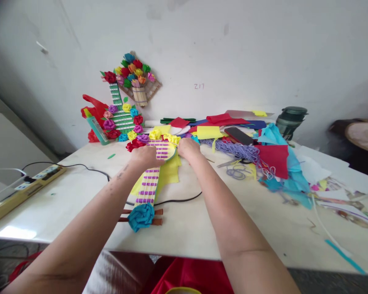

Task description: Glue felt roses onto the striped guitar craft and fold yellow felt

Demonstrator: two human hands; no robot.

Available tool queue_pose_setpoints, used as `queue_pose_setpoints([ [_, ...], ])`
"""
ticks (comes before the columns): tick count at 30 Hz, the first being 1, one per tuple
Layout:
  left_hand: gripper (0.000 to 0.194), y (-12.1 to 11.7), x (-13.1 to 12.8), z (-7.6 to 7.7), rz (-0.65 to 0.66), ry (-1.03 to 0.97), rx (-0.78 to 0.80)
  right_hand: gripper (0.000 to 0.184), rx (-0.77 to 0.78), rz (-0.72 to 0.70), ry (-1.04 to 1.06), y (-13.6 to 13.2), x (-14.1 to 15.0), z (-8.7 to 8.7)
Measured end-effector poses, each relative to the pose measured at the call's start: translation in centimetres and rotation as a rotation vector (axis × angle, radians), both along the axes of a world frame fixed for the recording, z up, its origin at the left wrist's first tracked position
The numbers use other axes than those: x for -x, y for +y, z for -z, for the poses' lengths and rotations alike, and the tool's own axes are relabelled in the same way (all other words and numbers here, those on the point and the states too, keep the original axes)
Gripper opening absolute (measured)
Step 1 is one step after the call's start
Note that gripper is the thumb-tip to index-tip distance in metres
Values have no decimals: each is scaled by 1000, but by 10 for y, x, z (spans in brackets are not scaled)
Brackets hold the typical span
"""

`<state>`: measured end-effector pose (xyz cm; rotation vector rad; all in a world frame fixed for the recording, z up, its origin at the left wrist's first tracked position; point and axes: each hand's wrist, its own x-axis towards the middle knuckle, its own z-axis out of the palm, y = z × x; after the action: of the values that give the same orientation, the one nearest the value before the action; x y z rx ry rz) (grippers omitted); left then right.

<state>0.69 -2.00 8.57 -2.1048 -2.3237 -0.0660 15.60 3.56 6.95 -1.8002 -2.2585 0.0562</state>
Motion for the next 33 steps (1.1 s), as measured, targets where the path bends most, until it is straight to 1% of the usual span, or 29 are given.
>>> queue_pose_setpoints([
  [2,46,8,4,-4,-9,-18,-44,30,-18,6,4,1,-1,1],
  [5,39,22,11,-2,-17,-78,-122,29,-26,10,13,1,-3,1],
  [8,33,35,17,5,41,-150,-200,29,-24,14,32,0,-5,0],
  [14,27,58,24,17,137,-234,-230,30,1,43,1,5,-3,5],
  [17,26,66,26,22,210,-223,-243,31,-14,64,-31,6,-3,6],
  [20,28,67,26,24,281,-162,-283,28,-10,82,-67,2,-3,4],
  [21,29,66,25,25,286,-150,-294,27,-11,86,-73,1,-3,3],
  [23,28,64,25,24,235,-151,-300,27,-15,92,-79,-1,-4,1],
  [26,26,59,24,21,79,-177,-300,28,-20,88,-86,0,-3,0],
  [28,23,57,24,21,43,-194,-319,29,-17,88,-88,1,-2,2],
  [33,19,58,20,29,158,-222,-357,34,21,93,-97,2,-1,3],
])
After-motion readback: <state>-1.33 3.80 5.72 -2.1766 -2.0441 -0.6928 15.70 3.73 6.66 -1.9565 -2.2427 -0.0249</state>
